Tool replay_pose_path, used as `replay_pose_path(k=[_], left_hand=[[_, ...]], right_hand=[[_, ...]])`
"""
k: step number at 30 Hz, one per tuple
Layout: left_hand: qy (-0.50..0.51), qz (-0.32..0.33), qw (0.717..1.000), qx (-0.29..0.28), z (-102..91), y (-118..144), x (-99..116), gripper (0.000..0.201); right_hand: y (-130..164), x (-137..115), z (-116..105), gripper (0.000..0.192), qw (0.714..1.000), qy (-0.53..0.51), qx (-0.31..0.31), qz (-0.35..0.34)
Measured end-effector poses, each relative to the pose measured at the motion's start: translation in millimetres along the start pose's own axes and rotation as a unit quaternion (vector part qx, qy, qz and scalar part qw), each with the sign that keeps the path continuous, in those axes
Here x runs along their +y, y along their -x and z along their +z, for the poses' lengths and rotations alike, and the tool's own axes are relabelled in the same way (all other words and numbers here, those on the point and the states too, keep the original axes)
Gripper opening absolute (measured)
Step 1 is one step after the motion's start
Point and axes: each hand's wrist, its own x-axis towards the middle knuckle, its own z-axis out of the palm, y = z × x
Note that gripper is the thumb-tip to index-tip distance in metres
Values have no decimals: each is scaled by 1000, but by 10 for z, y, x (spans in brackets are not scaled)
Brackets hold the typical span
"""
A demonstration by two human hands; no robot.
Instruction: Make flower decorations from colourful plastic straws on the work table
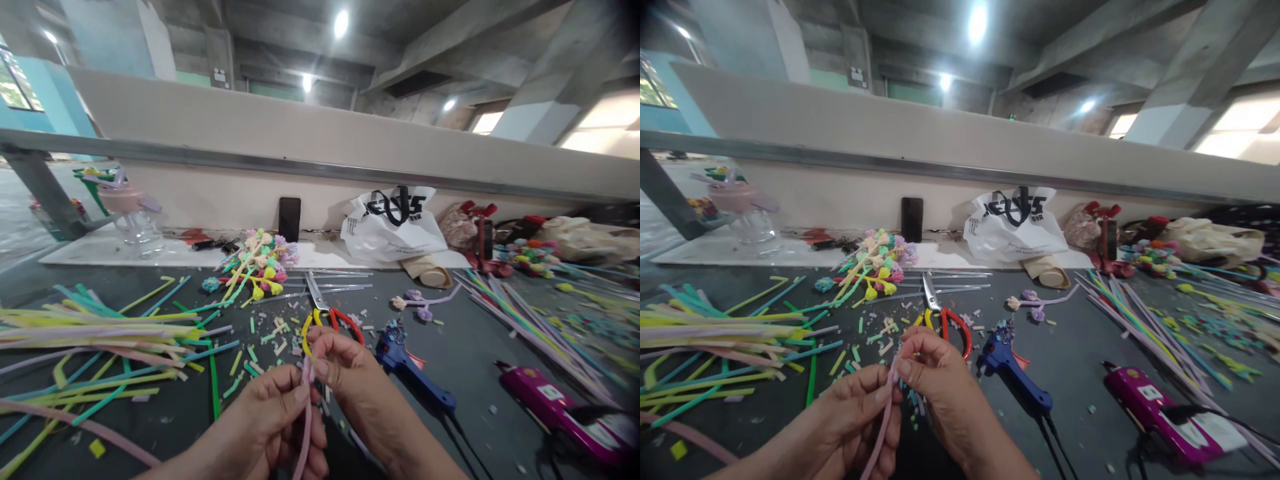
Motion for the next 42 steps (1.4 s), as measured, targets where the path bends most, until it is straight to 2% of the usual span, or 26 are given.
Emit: replay_pose_path(k=[6, 12, 19, 24, 28, 30, 35, 42], left_hand=[[-8, 8, 1000, 4, -14, -16, -13, 15], [-28, 9, 999, 28, -7, -28, -9, 17], [-50, 8, 998, 42, -41, -45, -24, 19], [-34, 13, 999, 35, -41, -39, -10, 16], [-10, 21, 1000, 9, -52, -24, -16, 13], [-2, 25, 1000, -9, -58, -20, -24, 12], [15, 30, 999, -39, -53, -12, -41, 13], [0, 16, 999, -30, -41, -18, -77, 15]], right_hand=[[-5, -3, 40, 11, 999, 28, 15, -6], [6, 30, 137, 17, 999, -26, 31, 17], [3, 51, 181, 17, 998, 8, 70, -7], [26, 65, 151, 16, 996, 65, 56, -27], [32, 66, 52, 25, 998, 40, 55, -4], [30, 41, 5, 24, 999, 31, 38, 8], [39, -65, -33, 21, 996, 24, -54, 68], [54, -112, -46, 19, 994, 15, -108, 33]])
